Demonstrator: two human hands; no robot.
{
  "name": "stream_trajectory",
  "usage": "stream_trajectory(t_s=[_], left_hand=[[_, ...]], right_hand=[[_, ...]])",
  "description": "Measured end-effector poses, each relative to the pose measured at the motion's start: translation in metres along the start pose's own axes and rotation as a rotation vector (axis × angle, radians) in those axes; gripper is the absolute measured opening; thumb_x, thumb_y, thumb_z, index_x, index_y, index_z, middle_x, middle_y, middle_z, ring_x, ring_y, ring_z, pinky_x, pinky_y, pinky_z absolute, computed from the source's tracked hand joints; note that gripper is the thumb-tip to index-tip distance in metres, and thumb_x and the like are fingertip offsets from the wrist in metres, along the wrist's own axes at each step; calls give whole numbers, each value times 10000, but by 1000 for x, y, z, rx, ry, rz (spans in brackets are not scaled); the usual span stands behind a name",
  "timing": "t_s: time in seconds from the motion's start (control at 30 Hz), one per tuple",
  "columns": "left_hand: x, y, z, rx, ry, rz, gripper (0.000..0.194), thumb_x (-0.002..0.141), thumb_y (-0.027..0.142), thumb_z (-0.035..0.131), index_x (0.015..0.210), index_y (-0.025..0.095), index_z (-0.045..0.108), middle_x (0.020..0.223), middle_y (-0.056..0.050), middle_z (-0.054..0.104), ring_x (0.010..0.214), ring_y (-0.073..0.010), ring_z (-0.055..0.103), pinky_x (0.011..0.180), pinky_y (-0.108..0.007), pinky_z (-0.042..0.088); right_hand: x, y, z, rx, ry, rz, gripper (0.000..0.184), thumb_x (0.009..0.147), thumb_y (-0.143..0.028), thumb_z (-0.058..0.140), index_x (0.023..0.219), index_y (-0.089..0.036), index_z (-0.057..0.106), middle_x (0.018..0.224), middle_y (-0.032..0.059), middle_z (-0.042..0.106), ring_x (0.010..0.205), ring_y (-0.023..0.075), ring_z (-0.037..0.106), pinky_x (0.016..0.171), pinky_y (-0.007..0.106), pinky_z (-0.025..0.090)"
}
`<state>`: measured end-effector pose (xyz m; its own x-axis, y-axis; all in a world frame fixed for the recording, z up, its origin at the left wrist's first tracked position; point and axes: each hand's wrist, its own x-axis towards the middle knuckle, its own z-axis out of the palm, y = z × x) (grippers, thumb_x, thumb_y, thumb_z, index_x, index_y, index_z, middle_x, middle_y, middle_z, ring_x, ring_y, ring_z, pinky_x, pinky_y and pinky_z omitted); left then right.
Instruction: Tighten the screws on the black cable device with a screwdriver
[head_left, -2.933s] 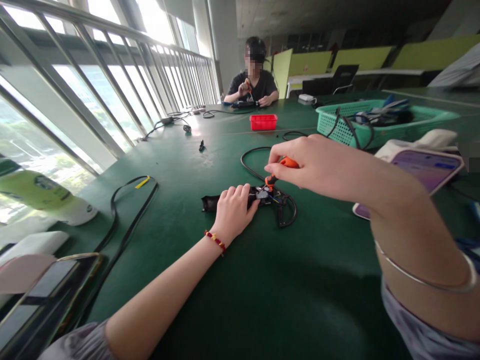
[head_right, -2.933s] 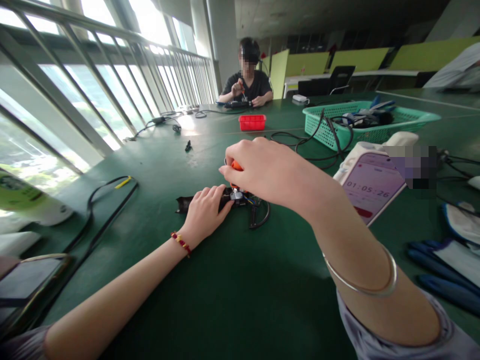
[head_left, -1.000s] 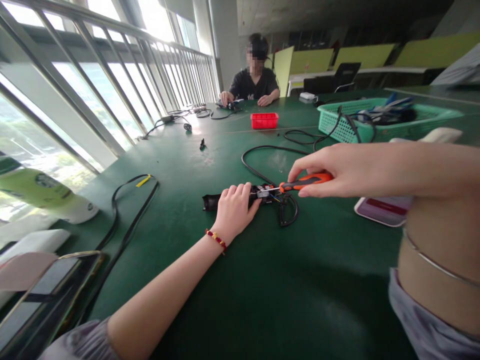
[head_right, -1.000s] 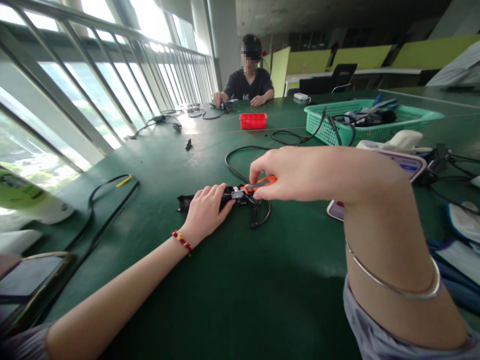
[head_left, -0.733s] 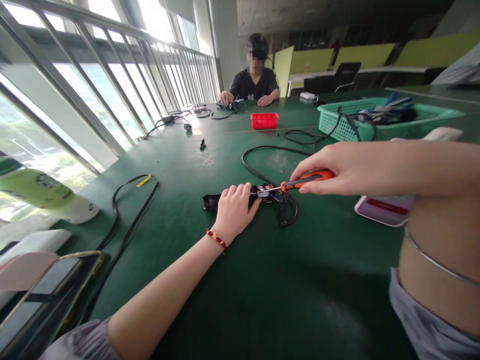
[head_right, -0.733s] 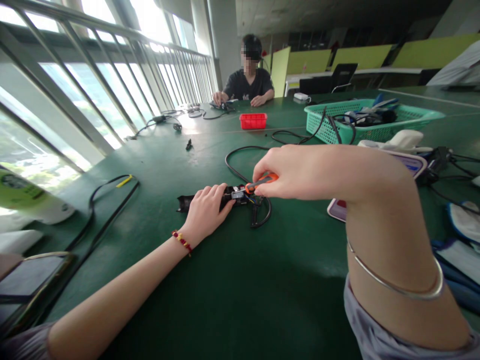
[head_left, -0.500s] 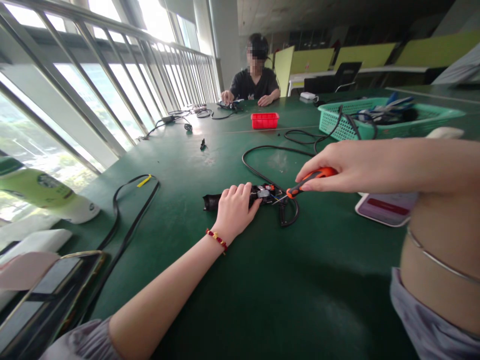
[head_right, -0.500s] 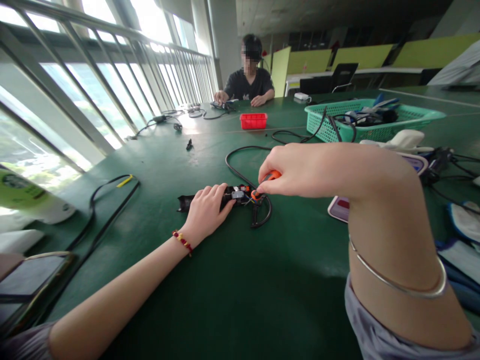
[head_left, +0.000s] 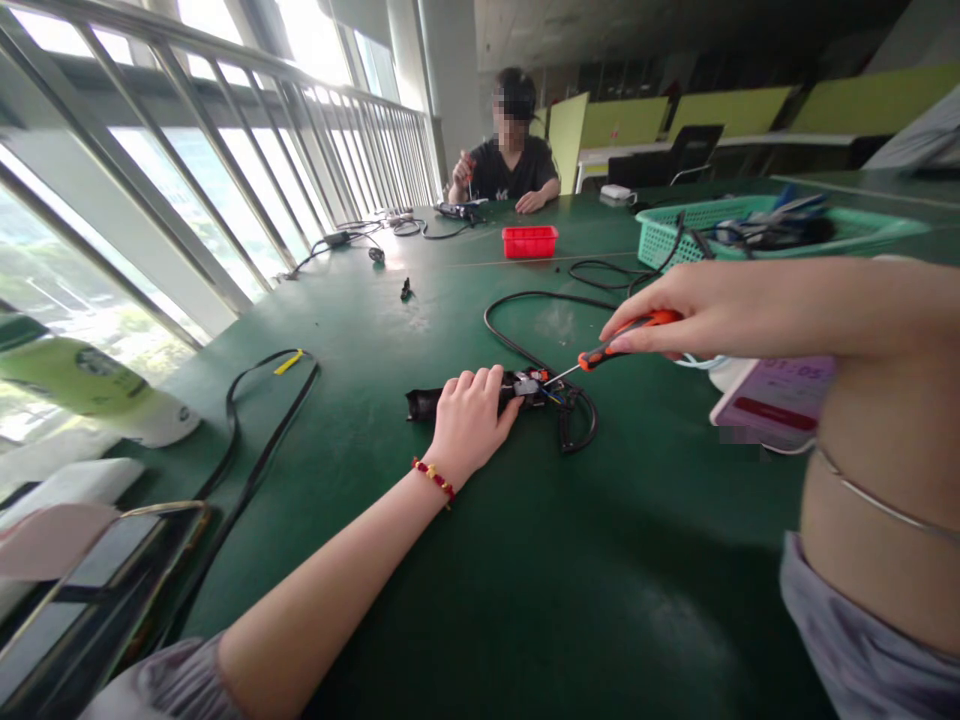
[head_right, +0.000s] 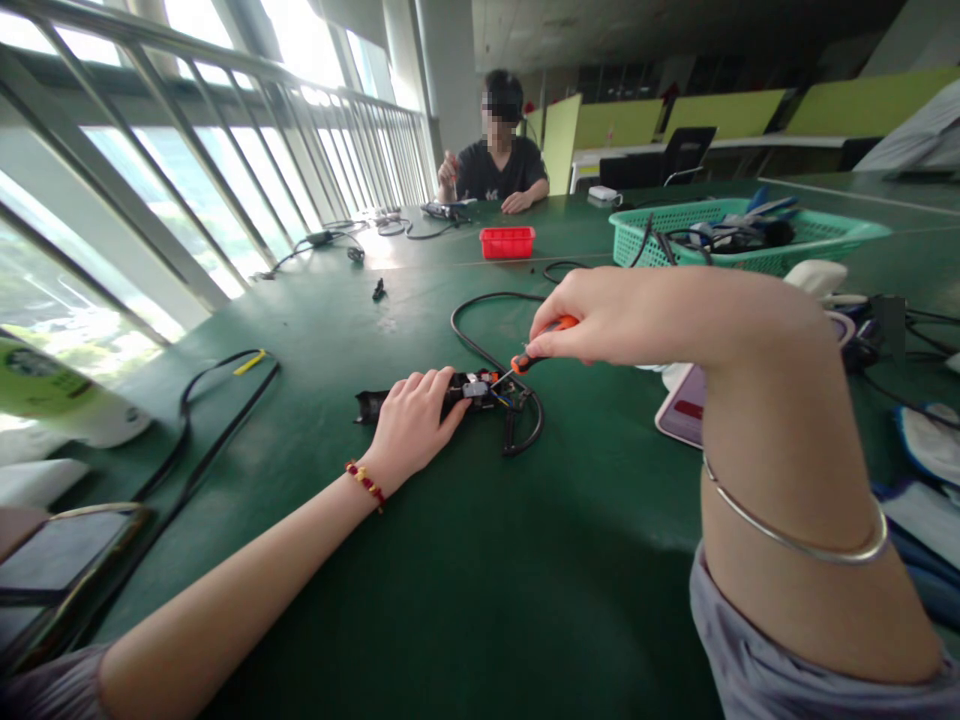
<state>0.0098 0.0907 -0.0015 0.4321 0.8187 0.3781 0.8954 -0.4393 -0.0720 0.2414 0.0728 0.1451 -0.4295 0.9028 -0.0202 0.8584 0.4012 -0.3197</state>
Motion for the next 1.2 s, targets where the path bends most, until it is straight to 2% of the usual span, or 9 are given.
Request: stream_trajectory(t_s=[0.17,0.47,0.6,0.7,0.83,0.93,1.03,1.1,1.2], left_hand=[[0,0,0,2,3,-3,373,945,403,384,1182,137,492,1012,-87,626,939,-247,550,790,-363,397],[0,1,-1,-9,-1,-7,374,943,407,386,1172,133,497,1009,-85,624,936,-248,548,787,-365,395],[-1,0,-2,-22,-2,-6,385,941,411,387,1176,126,497,1018,-85,620,939,-250,544,798,-368,402],[-2,-1,-3,-31,-10,-9,391,936,411,401,1178,119,497,1023,-86,618,936,-250,544,805,-369,406],[-2,-2,-4,-39,-17,-7,389,932,407,416,1184,120,491,1009,-83,619,931,-249,548,805,-366,409],[-3,-3,-3,-43,-14,2,402,933,413,416,1192,113,488,1017,-87,619,933,-252,548,807,-371,412],[-3,-4,-3,-48,-8,13,415,932,420,425,1201,109,482,1036,-94,621,945,-255,547,823,-377,414],[-3,-4,-3,-57,-3,12,411,927,417,443,1199,112,480,1046,-94,622,952,-253,548,835,-376,415],[-3,-4,-4,-75,-6,9,401,914,408,477,1189,117,483,1039,-87,623,950,-246,556,841,-370,418]], right_hand=[[2,0,2,65,5,-38,307,762,-501,581,852,-271,763,729,12,707,522,168,572,430,276,384],[4,8,5,55,3,-32,311,769,-520,578,872,-285,754,598,1,643,493,161,545,419,280,352],[3,-6,4,27,11,-41,248,800,-453,562,831,-282,739,701,3,678,515,147,548,430,269,347],[6,-23,11,-27,108,-51,202,800,-402,570,808,-260,714,712,4,672,557,141,563,475,256,365],[8,-37,38,11,444,-50,218,772,-406,615,893,-228,648,729,-6,652,614,135,568,539,244,391],[-6,-33,67,202,559,-18,197,838,-372,544,912,-200,604,788,4,659,637,122,580,567,231,423],[-31,-21,97,277,534,39,211,872,-381,507,934,-204,605,798,0,657,653,118,598,598,226,457],[-47,-13,114,318,516,88,229,877,-391,506,967,-205,605,761,-3,659,604,119,605,538,223,458],[-64,-5,134,295,619,62,223,892,-336,495,1042,-209,600,744,-6,667,606,121,628,565,227,491]])
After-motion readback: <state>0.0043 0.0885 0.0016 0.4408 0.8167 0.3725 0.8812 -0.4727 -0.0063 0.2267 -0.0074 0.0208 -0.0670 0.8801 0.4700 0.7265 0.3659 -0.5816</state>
